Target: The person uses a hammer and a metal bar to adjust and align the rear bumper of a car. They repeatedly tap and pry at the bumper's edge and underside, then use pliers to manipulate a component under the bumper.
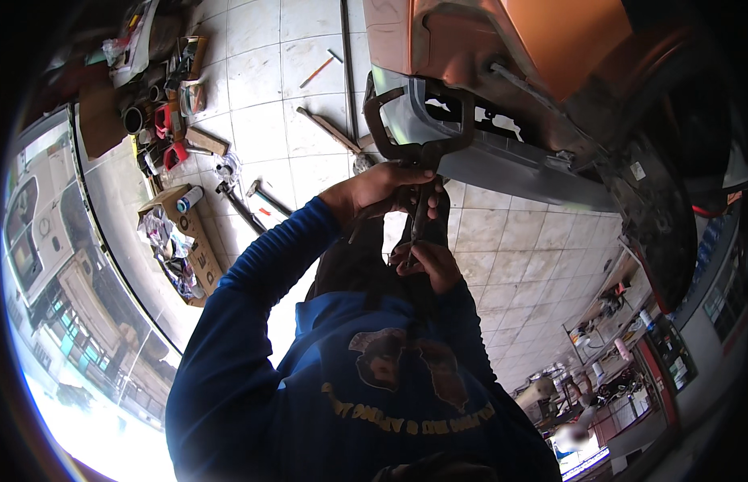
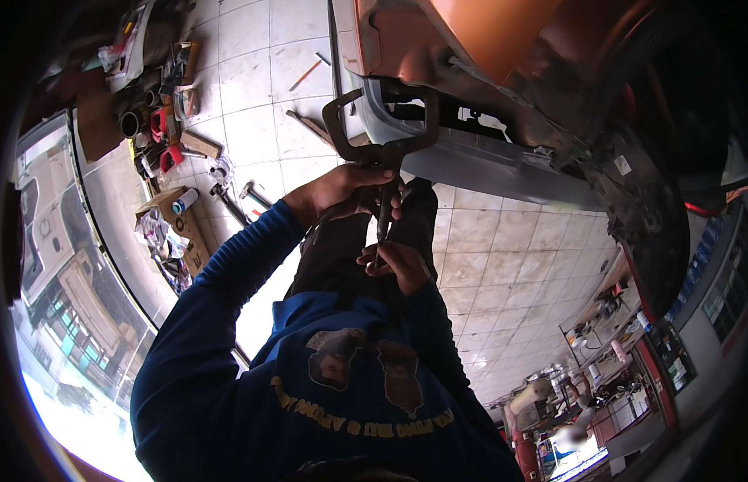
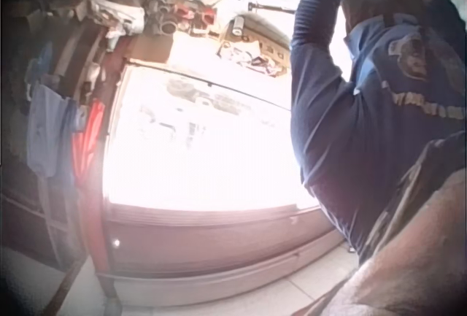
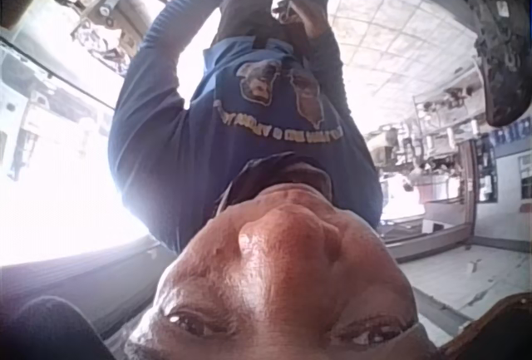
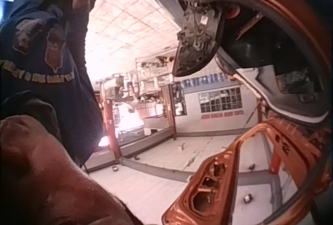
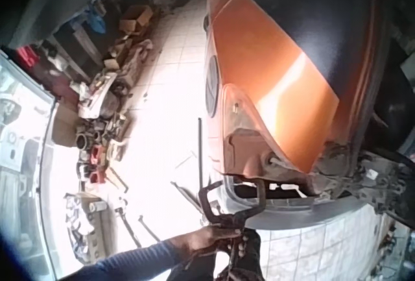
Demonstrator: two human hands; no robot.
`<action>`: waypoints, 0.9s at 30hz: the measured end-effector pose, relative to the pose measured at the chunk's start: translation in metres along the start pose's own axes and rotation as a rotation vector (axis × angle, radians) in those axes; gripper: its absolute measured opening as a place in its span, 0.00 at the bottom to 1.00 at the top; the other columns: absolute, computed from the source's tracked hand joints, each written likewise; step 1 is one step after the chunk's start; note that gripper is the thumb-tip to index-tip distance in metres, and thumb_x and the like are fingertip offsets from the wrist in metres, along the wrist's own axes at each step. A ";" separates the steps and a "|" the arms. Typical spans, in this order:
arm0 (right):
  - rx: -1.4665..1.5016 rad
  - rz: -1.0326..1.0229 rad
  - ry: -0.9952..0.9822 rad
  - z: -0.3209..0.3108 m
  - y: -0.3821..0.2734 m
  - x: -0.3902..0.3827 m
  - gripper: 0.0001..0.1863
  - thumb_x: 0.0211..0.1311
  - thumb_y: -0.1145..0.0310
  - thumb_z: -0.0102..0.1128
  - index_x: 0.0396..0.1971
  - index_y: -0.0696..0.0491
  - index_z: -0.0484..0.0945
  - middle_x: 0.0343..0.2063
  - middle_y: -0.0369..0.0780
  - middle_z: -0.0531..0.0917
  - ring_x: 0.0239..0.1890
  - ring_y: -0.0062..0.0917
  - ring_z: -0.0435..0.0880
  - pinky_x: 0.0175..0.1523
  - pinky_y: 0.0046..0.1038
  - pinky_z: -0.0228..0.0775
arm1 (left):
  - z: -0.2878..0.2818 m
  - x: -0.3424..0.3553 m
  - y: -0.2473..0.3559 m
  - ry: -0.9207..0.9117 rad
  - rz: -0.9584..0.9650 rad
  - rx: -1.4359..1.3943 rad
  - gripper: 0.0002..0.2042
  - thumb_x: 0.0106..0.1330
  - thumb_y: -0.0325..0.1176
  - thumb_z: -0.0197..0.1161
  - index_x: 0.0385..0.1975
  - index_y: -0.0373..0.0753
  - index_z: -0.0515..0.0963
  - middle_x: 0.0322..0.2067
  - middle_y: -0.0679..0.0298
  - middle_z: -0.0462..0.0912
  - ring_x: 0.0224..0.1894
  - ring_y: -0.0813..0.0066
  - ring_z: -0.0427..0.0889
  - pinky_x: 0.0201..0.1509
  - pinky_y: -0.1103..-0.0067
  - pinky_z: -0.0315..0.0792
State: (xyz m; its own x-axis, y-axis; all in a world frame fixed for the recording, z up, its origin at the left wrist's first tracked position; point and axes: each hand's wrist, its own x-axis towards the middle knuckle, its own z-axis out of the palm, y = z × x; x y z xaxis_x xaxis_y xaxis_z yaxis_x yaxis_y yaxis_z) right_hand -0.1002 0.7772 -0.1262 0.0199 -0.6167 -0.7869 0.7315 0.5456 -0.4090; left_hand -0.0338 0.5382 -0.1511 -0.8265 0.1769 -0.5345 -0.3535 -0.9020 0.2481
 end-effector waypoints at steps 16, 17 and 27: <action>-0.014 -0.112 0.013 -0.003 0.018 0.000 0.17 0.75 0.63 0.58 0.50 0.63 0.81 0.42 0.46 0.88 0.39 0.27 0.87 0.48 0.30 0.81 | 0.014 0.004 -0.005 0.029 0.081 -0.095 0.13 0.78 0.39 0.57 0.45 0.33 0.75 0.35 0.55 0.82 0.37 0.63 0.85 0.44 0.66 0.82; 0.014 -0.082 -0.010 -0.004 0.017 -0.003 0.19 0.78 0.61 0.55 0.52 0.63 0.79 0.44 0.47 0.87 0.41 0.29 0.88 0.50 0.32 0.82 | 0.014 0.004 -0.005 0.025 0.074 -0.090 0.13 0.78 0.39 0.57 0.45 0.33 0.75 0.35 0.55 0.82 0.37 0.63 0.85 0.44 0.65 0.82; -0.068 -0.075 -0.093 -0.015 0.013 -0.009 0.25 0.80 0.54 0.48 0.48 0.65 0.80 0.43 0.49 0.87 0.46 0.35 0.89 0.51 0.34 0.83 | 0.018 0.003 -0.002 0.060 0.048 -0.071 0.15 0.78 0.40 0.58 0.44 0.32 0.77 0.33 0.55 0.83 0.37 0.61 0.87 0.45 0.64 0.83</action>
State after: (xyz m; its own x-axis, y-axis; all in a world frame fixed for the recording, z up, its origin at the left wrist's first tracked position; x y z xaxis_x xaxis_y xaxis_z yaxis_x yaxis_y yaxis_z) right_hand -0.1010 0.7987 -0.1316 0.0322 -0.7055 -0.7080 0.6857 0.5310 -0.4978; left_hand -0.0437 0.5476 -0.1390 -0.8131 0.1108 -0.5715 -0.2806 -0.9347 0.2180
